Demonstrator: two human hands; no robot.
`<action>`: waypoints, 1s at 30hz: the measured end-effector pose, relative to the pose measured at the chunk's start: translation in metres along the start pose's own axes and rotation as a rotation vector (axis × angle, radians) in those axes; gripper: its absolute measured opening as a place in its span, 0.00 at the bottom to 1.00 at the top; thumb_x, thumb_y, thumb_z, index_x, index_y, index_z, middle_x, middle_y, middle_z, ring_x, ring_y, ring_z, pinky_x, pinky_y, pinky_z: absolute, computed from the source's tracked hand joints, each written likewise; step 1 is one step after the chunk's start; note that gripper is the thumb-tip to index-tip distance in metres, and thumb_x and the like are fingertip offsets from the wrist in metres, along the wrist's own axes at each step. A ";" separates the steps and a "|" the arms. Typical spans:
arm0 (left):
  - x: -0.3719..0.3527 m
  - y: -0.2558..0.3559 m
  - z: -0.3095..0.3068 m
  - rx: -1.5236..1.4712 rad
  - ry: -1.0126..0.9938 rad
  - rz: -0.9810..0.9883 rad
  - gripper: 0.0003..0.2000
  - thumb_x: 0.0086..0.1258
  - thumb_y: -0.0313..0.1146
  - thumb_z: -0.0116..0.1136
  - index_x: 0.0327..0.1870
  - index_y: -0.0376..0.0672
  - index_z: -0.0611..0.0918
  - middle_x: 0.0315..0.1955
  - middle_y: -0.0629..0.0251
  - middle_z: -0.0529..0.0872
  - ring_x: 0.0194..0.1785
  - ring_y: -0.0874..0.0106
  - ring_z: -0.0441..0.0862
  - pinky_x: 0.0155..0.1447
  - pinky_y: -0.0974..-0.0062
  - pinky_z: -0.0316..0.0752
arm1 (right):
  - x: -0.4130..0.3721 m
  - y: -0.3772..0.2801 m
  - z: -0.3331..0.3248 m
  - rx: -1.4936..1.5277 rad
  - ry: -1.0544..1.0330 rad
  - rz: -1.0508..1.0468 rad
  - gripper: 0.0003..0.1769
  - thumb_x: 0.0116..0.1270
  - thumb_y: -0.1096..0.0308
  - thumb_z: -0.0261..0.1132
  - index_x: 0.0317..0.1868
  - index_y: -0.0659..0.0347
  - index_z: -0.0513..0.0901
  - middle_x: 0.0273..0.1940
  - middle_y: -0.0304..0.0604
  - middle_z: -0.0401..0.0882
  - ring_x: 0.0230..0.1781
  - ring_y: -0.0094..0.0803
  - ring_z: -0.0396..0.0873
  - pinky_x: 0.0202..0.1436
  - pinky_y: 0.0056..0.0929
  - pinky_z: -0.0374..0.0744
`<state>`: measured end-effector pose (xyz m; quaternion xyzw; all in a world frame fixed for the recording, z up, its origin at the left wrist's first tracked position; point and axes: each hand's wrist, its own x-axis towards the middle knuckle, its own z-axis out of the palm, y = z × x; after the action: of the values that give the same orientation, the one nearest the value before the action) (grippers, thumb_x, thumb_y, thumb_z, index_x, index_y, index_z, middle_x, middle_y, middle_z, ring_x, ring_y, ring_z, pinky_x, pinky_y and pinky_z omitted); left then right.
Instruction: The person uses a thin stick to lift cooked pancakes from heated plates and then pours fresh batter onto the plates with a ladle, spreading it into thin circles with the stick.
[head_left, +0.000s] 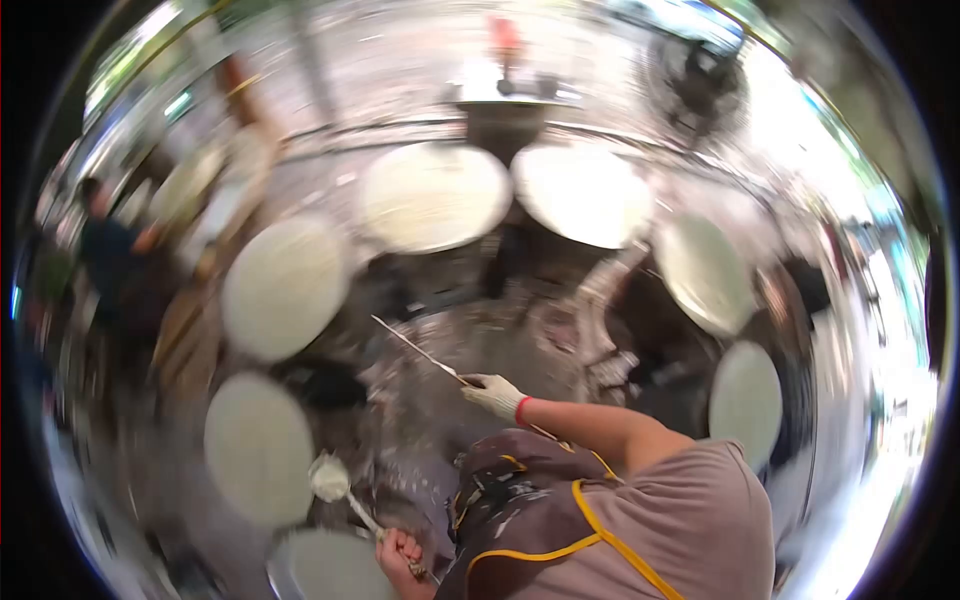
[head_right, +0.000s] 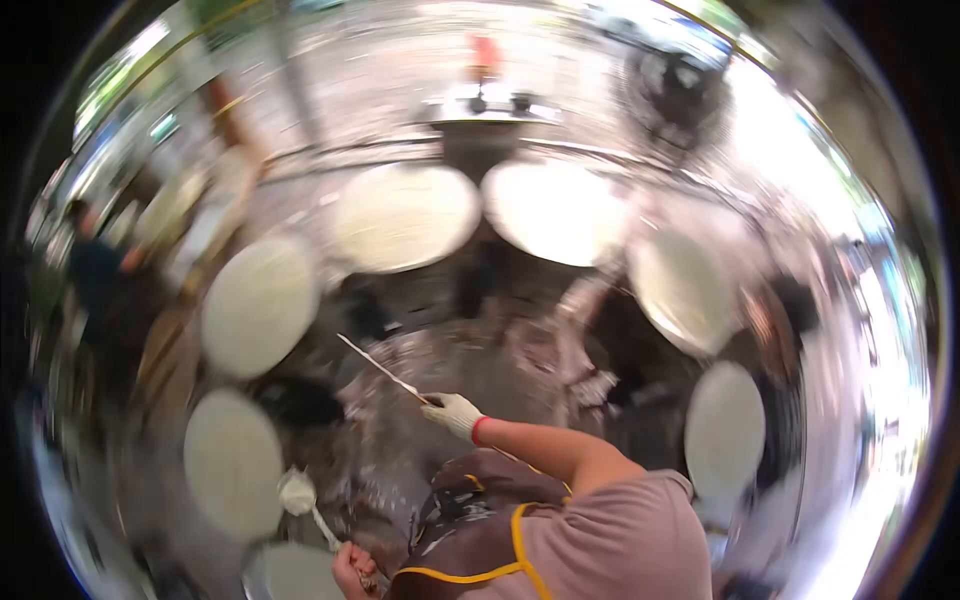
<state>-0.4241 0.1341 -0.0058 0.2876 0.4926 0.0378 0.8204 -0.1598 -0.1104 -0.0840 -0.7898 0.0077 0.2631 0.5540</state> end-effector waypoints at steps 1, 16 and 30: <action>0.012 -0.004 0.014 0.032 -0.065 -0.041 0.05 0.67 0.27 0.47 0.30 0.44 0.67 0.17 0.70 0.65 0.13 0.80 0.60 0.13 0.80 0.56 | -0.005 0.019 -0.032 -0.046 0.134 -0.051 0.22 0.61 0.58 0.61 0.54 0.59 0.79 0.29 0.37 0.78 0.27 0.21 0.73 0.32 0.24 0.72; -0.021 -0.154 0.341 0.549 -0.725 -0.755 0.11 0.73 0.33 0.44 0.27 0.43 0.65 0.15 0.71 0.60 0.12 0.79 0.55 0.13 0.84 0.53 | -0.203 0.223 -0.541 0.141 1.659 0.632 0.24 0.60 0.51 0.57 0.42 0.65 0.82 0.42 0.60 0.79 0.47 0.53 0.77 0.51 0.42 0.74; -0.015 -0.225 0.404 0.623 -0.613 -0.620 0.07 0.68 0.26 0.46 0.44 0.33 0.72 0.21 0.68 0.66 0.16 0.81 0.62 0.16 0.84 0.60 | -0.202 0.198 -0.597 0.927 1.538 0.087 0.13 0.52 0.64 0.67 0.30 0.66 0.81 0.23 0.40 0.76 0.23 0.26 0.74 0.27 0.27 0.71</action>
<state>-0.1462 -0.2340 0.0318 0.3561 0.2803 -0.4401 0.7752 -0.1512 -0.7681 -0.0229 -0.4439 0.5118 -0.3473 0.6483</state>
